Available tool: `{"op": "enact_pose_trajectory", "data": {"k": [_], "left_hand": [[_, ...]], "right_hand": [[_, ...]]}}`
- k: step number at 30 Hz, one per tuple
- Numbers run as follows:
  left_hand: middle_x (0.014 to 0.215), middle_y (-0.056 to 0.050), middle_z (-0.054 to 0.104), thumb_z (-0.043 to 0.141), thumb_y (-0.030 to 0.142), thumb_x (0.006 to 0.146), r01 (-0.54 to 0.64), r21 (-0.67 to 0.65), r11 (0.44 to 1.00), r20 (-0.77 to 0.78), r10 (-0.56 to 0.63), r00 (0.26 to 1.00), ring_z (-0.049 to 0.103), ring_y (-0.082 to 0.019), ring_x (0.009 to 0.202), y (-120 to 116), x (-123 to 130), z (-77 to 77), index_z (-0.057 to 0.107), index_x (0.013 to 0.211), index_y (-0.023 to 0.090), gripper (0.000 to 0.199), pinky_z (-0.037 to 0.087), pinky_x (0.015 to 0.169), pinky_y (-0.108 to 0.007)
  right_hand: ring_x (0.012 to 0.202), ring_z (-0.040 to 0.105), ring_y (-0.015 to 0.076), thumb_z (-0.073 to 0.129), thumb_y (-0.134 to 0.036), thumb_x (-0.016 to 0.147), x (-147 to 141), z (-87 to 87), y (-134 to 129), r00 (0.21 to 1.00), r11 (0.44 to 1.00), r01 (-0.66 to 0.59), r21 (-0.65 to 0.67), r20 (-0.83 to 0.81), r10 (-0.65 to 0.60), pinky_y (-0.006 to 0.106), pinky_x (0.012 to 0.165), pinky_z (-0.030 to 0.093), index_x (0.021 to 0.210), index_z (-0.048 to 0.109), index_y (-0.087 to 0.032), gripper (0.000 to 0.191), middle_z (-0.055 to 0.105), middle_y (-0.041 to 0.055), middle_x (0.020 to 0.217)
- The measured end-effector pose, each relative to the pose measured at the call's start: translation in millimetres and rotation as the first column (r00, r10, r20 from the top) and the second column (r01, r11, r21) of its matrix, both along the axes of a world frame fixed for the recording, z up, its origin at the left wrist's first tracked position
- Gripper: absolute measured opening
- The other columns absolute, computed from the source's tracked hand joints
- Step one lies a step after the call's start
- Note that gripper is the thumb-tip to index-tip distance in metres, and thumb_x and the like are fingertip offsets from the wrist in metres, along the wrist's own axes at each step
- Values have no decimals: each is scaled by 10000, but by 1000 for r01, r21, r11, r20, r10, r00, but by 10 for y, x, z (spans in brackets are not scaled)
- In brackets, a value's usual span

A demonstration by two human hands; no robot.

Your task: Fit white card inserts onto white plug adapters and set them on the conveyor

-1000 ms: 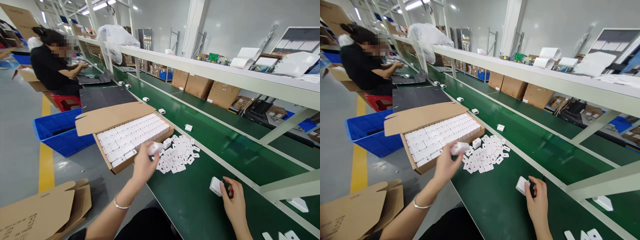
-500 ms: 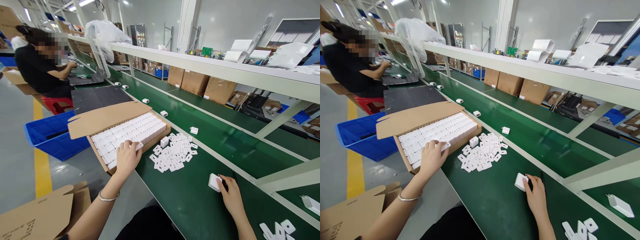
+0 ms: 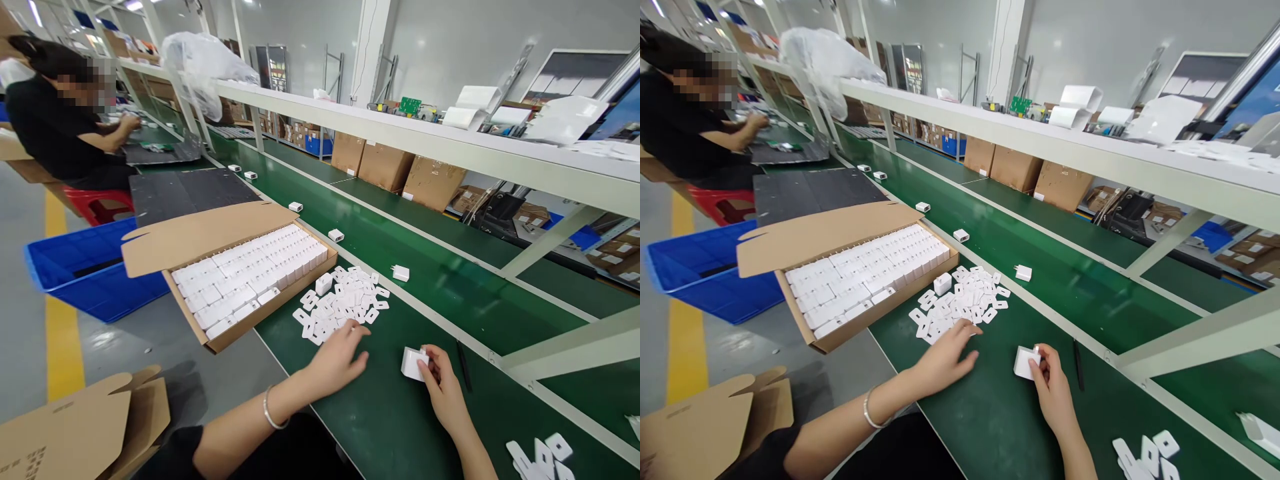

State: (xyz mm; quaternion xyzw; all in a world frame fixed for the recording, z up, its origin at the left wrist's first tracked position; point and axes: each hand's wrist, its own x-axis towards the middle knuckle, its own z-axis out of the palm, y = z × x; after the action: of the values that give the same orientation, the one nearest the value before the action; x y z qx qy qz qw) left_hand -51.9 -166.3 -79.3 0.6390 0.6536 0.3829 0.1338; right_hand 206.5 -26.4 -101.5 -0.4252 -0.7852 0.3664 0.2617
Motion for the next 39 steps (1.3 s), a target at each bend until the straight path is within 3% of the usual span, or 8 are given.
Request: {"op": "enact_pose_trajectory", "data": {"k": [6,11,15,19,23,25,28,39], "left_hand": [[1258,-138,625,732,239,855,322,-152,935,84,-312,946,671,-331,1069,362,513,-47,471,1349,199,559,555,875,-415],[1136,-67,672,703,243,884,315,-66,947,274,-286,918,677,-262,966,281,419,7,531,1251,236,405,522,802,-339],[1100,-74,685,611,304,939,181,-40,983,411,-149,899,670,-224,892,22,123,87,515,1265,228,349,527,760,-319],[1145,-99,682,530,367,952,-210,56,976,268,187,945,672,-251,957,-206,-403,171,500,1229,212,318,535,807,-351],[881,-83,679,508,406,938,-632,125,765,-33,640,768,656,-282,772,-312,-1019,252,534,1160,171,324,502,719,-380],[815,-78,678,479,393,962,-706,196,680,-177,733,657,660,-296,772,-322,-1253,268,555,1166,152,325,490,825,-429],[837,-91,708,438,375,1010,-719,215,661,-334,741,582,676,-299,807,-292,-1445,238,577,1214,138,343,427,967,-479],[1287,-244,597,505,375,993,-736,172,655,-609,658,443,546,-435,1111,-239,-1514,3,766,1024,123,364,422,884,-531]], "right_hand": [[785,624,198,629,-499,959,-115,34,-153,986,993,-108,50,-119,113,323,705,565,1188,570,-253,341,616,38,920],[897,671,212,624,-450,978,-168,118,-227,948,983,-179,24,-262,179,366,800,600,1300,523,-275,380,633,96,1158],[854,659,206,574,-482,995,-189,79,-213,951,993,-118,10,-288,116,366,758,589,1275,531,-254,364,635,114,1157],[751,616,187,593,-565,952,-212,-33,-152,976,998,49,-33,-210,-55,339,659,556,1170,579,-229,401,653,104,1067],[699,600,186,594,-634,915,-240,-77,-114,966,985,138,-106,-207,-158,328,596,529,1105,599,-215,460,671,110,1023],[664,585,182,593,-638,912,-245,-76,-111,968,983,141,-113,-192,-161,329,593,521,1104,603,-214,465,666,83,926],[649,576,185,587,-644,909,-243,-84,-109,974,983,135,-121,-165,-154,322,576,507,1118,598,-211,480,640,54,843],[680,586,178,540,-568,952,-233,-176,-111,981,990,115,-83,-150,-126,312,588,510,1134,600,-212,404,632,65,926]]}}
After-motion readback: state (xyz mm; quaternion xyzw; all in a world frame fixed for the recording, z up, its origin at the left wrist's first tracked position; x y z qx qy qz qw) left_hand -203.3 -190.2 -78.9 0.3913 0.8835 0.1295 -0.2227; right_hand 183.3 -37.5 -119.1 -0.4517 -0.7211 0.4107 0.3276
